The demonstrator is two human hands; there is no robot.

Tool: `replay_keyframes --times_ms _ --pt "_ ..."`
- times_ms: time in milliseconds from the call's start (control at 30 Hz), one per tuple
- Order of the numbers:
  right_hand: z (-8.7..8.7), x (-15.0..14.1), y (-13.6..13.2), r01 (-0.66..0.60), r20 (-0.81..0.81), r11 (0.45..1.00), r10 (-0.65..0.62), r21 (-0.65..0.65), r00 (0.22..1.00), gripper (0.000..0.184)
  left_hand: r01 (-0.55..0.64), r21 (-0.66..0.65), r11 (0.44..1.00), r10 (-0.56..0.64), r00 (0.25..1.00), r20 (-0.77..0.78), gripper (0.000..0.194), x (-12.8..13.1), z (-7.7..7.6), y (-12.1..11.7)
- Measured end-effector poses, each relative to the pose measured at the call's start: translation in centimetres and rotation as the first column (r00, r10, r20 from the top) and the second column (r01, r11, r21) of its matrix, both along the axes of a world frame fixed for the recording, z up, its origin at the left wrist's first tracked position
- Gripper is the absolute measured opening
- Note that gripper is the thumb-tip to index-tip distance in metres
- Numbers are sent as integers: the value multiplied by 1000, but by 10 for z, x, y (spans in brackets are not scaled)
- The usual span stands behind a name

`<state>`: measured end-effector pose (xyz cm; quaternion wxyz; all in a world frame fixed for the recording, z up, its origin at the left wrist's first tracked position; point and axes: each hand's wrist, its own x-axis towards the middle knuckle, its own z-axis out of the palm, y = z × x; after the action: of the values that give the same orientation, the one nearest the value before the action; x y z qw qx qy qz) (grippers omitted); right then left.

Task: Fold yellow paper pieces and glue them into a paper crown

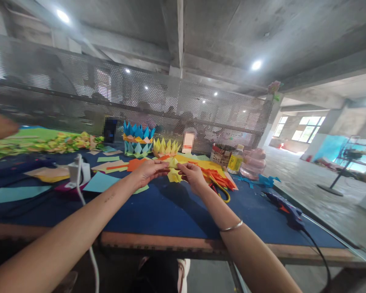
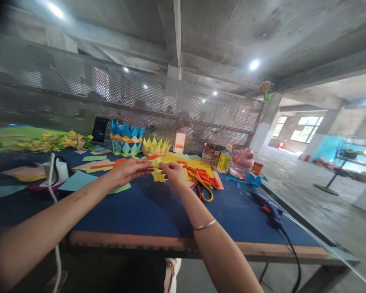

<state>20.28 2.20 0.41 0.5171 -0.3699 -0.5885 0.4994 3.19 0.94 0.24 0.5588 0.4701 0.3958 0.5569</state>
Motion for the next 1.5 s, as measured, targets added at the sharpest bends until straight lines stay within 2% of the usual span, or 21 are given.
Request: replay_keyframes --times_ms 133,233,400,533,667,1000,1133,1300,1500 --pt "-2 -1 3 40 89 990 -52 132 995 25 -28 -16 999 28 1000 -8 27 -2 -2 2" --pt "-4 -1 7 48 126 982 -72 184 989 25 -128 89 988 131 991 -30 29 0 0 1" --pt "-5 0 10 59 108 967 -88 247 990 24 -251 313 916 315 933 -172 22 4 5 -3" --pt "-5 1 10 74 101 955 -108 288 989 22 -270 403 875 384 892 -237 15 5 5 -4" --pt "-5 1 11 86 108 948 -125 305 986 21 -252 451 856 394 883 -256 11 4 4 -3" --pt "-3 0 8 133 148 928 -195 349 970 17 -268 470 841 416 875 -246 11 5 4 -4" --pt "-2 0 7 149 169 915 -225 375 959 15 -256 454 853 375 907 -193 22 4 1 -1" --pt "0 0 4 154 185 904 -243 398 952 15 -221 423 879 337 915 -222 38 4 2 -3" --pt "1 1 2 154 241 885 -281 440 929 12 -239 381 893 364 882 -300 22 3 4 -6"
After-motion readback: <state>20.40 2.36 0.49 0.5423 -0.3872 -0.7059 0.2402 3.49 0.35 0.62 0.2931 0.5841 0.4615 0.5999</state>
